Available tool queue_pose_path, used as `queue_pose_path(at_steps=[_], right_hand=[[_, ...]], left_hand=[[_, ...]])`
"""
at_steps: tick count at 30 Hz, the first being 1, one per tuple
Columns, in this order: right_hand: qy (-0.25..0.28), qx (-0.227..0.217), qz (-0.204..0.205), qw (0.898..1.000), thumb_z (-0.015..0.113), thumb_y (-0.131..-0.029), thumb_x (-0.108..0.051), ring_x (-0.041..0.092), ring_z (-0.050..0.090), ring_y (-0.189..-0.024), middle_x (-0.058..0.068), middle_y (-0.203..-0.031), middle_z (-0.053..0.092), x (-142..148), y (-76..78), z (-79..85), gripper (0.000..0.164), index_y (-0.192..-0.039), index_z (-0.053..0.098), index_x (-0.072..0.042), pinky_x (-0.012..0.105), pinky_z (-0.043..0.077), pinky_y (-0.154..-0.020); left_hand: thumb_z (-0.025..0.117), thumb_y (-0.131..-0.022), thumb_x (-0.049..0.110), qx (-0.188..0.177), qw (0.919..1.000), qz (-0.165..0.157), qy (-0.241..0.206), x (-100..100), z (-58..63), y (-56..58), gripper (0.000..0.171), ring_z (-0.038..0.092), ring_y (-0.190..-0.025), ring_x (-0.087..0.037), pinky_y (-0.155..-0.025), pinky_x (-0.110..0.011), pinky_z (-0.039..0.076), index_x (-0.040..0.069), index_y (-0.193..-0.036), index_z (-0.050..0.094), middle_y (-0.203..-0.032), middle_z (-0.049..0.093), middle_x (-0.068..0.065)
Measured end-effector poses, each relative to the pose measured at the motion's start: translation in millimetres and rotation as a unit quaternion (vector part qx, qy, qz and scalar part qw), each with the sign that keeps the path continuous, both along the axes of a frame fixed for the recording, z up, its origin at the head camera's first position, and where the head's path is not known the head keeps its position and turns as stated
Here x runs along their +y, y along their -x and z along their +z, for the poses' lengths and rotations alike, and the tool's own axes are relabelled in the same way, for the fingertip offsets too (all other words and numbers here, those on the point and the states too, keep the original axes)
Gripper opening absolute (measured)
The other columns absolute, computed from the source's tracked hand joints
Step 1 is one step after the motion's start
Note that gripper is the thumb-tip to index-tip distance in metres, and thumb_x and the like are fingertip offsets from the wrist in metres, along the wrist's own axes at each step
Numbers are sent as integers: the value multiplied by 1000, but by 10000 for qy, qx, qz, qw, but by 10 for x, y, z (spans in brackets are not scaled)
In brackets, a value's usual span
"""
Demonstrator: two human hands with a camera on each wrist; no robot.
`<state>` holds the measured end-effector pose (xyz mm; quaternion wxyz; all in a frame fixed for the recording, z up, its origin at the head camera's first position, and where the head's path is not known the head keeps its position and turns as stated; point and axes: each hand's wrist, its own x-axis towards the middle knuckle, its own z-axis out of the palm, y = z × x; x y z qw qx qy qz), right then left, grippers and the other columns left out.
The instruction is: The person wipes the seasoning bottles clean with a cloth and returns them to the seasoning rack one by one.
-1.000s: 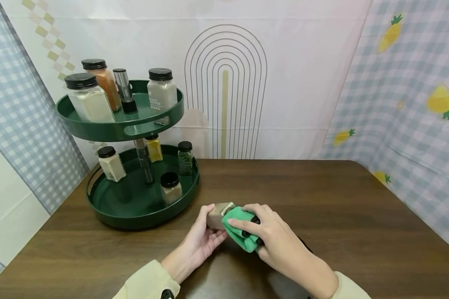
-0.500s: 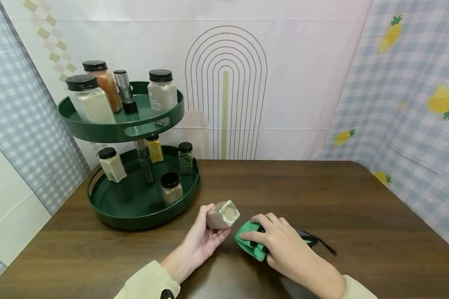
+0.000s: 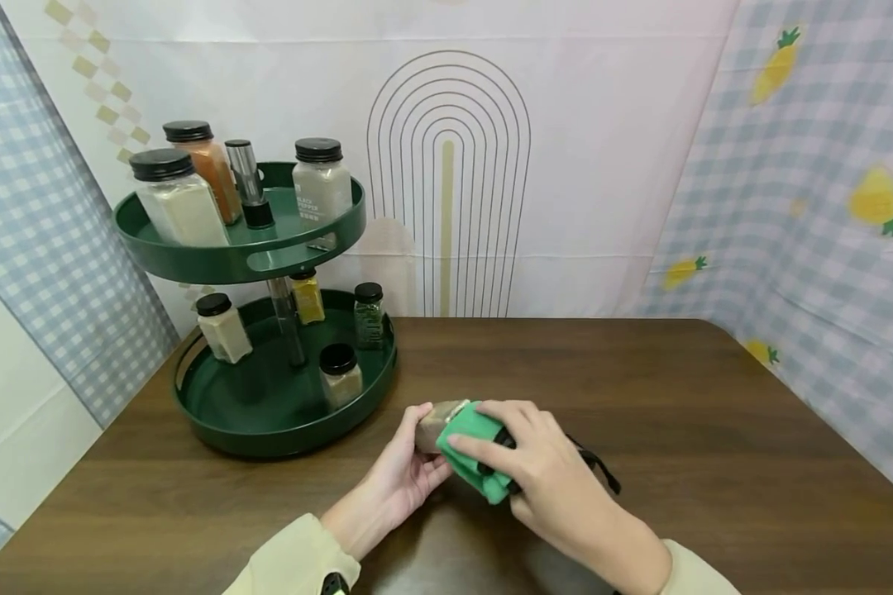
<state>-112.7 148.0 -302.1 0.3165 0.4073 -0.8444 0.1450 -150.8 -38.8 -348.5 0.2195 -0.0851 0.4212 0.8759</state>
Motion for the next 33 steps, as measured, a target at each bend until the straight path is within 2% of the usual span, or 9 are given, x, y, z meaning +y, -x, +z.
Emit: queue_pose_path(at_steps=[5,11,17,28,33], right_hand=[[-231,-37,-89,9997,64,-52,17,23,50,-105,7,-121,55,-37,28,-36,78,-114,65,-31,43,46,-75],[-279,-153,-180,9993,62,-54,17,22,51,-106,6,-119,56,21,81,-21,74,-111,67,-31,42,46,-76],[-424,-225,-467,9978,65,-56,17,22,52,-104,5,-117,57,107,115,-26,70,-108,68,-29,42,46,-77],[-421,-373,-553,9969,61,-56,19,20,53,-103,2,-116,57,169,123,-52,71,-108,68,-29,42,46,-76],[-424,-418,-786,9951,60,-57,19,22,54,-101,4,-114,59,199,151,-53,69,-108,69,-27,41,46,-76]], left_hand=[[49,-89,40,67,9998,-146,90,-9,-6,2,50,62,-78,-7,-75,-19,52,1,-120,37,-90,59,-5],[46,-89,40,107,9992,-336,191,-45,-5,8,48,63,-72,-7,-69,-18,52,3,-118,38,-83,60,-4],[45,-88,42,295,9978,-353,487,-67,-5,6,51,61,-69,-8,-65,-17,51,3,-121,37,-81,59,-4],[45,-89,42,240,9976,-380,532,-76,-54,17,52,60,-69,-8,-64,-18,51,3,-122,36,-83,58,-5],[45,-89,41,197,9980,-299,527,-100,-67,23,52,60,-75,-11,-68,-20,51,3,-124,35,-89,56,-7]])
